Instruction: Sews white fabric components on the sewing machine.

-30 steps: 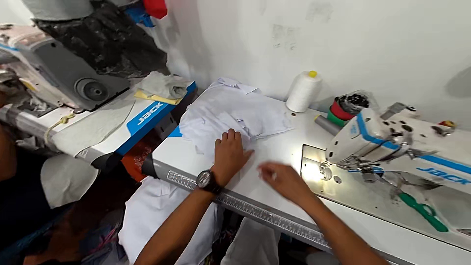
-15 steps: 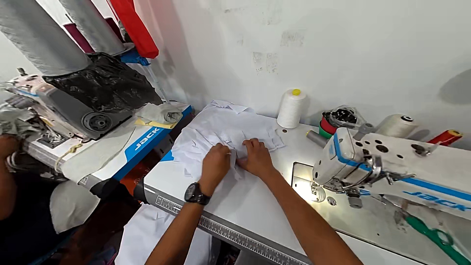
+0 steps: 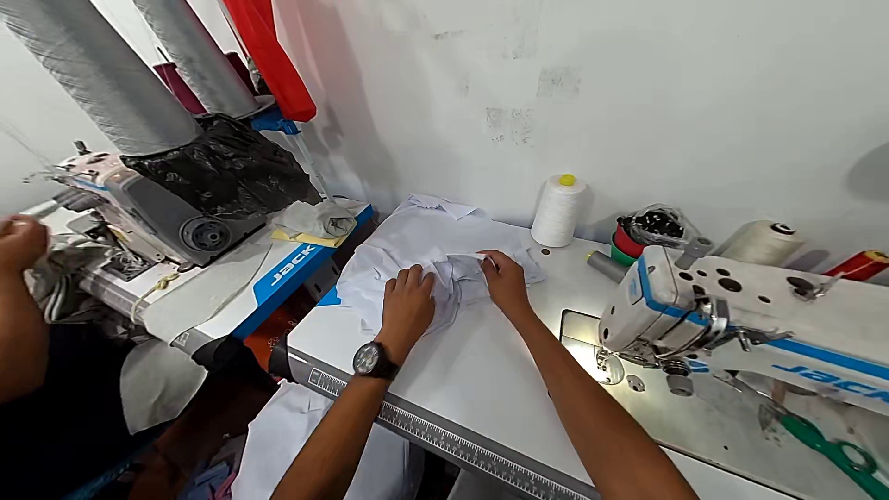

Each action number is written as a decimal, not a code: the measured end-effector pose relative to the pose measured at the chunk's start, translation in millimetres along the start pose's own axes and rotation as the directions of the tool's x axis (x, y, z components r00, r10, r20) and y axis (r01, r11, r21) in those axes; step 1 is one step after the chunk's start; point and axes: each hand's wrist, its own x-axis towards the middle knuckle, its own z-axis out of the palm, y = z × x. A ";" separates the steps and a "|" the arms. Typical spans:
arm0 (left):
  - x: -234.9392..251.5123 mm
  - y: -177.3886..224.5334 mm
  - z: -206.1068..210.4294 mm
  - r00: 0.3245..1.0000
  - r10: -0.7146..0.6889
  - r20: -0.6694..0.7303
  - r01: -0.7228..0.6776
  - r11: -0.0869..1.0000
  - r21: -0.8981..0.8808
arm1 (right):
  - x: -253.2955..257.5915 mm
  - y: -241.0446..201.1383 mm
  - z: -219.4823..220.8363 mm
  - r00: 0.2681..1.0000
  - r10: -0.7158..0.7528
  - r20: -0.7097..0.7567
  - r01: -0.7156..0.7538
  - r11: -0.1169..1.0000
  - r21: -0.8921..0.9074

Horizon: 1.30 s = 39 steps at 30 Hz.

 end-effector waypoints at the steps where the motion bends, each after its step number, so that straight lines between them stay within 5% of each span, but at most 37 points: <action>1: 5.1 -3.0 5.5 0.999 -0.011 -0.041 0.010 1.000 -0.004 | -0.3 -4.0 0.2 0.999 -0.026 -0.035 0.025 0.999 -0.022; 3: 18.6 -9.4 -9.1 0.986 -0.149 -0.068 0.129 0.964 -0.234 | 7.2 -10.8 0.8 0.986 -0.151 -0.074 0.137 0.976 -0.168; 5: 28.1 -15.6 -30.0 0.958 -0.286 -0.022 0.232 0.816 -0.529 | 15.2 -11.9 -1.2 0.930 -0.363 -0.055 0.318 0.871 -0.375; 9: 29.6 -2.2 -60.6 0.913 -0.385 0.138 0.321 0.467 -0.824 | 29.9 -27.6 -26.3 0.659 -0.747 0.089 0.668 0.526 -0.527; 13: -27.3 32.9 -75.8 0.892 -0.266 0.365 0.422 0.206 -0.883 | -38.4 -49.6 -62.0 0.550 -0.788 0.275 0.793 0.391 -0.467; 17: -127.2 78.9 -66.8 0.782 -0.035 0.623 0.614 -0.131 -0.778 | -160.9 -50.2 -114.7 0.598 -0.639 0.483 0.801 0.453 -0.392; 18: -155.1 82.3 -61.4 0.720 0.133 0.681 0.693 -0.108 -0.713 | -195.5 -51.4 -130.9 0.640 -0.541 0.547 0.762 0.542 -0.355; 20: -189.5 79.8 -55.8 0.633 0.405 0.660 0.619 0.247 -0.746 | -249.8 -56.7 -166.4 0.739 -0.327 0.589 0.581 0.752 -0.312; 22: -190.4 77.8 -59.4 0.824 0.340 0.453 0.171 0.612 -0.772 | -284.8 -61.6 -184.6 0.878 -0.210 0.430 0.372 0.865 -0.336; 24: -153.2 88.9 -48.9 0.917 0.367 0.154 -0.223 0.795 -0.564 | -301.8 -63.9 -175.8 0.961 -0.133 0.241 0.232 0.861 -0.453; 27: -65.7 115.7 -0.4 0.731 0.658 0.179 -0.559 0.728 -0.397 | -297.0 -61.8 -131.2 0.982 -0.099 0.162 0.178 0.778 -0.603; 29: -14.6 127.8 40.6 0.609 0.719 0.334 -0.629 0.695 -0.349 | -285.2 -57.1 -114.8 0.984 -0.048 0.174 0.151 0.742 -0.654; 31: 11.2 141.5 71.8 0.574 0.695 0.434 -0.631 0.713 -0.306 | -280.6 -46.0 -124.7 0.986 0.012 0.168 0.108 0.721 -0.685; 35: 13.6 193.5 107.4 0.732 0.622 0.277 -0.438 0.742 -0.508 | -295.2 -12.2 -202.8 0.991 0.079 0.109 0.026 0.680 -0.733; 39: 39.6 218.1 79.7 0.874 0.437 0.213 -0.165 0.679 -0.715 | -304.9 -16.2 -240.2 0.996 0.084 -0.004 -0.060 0.679 -0.732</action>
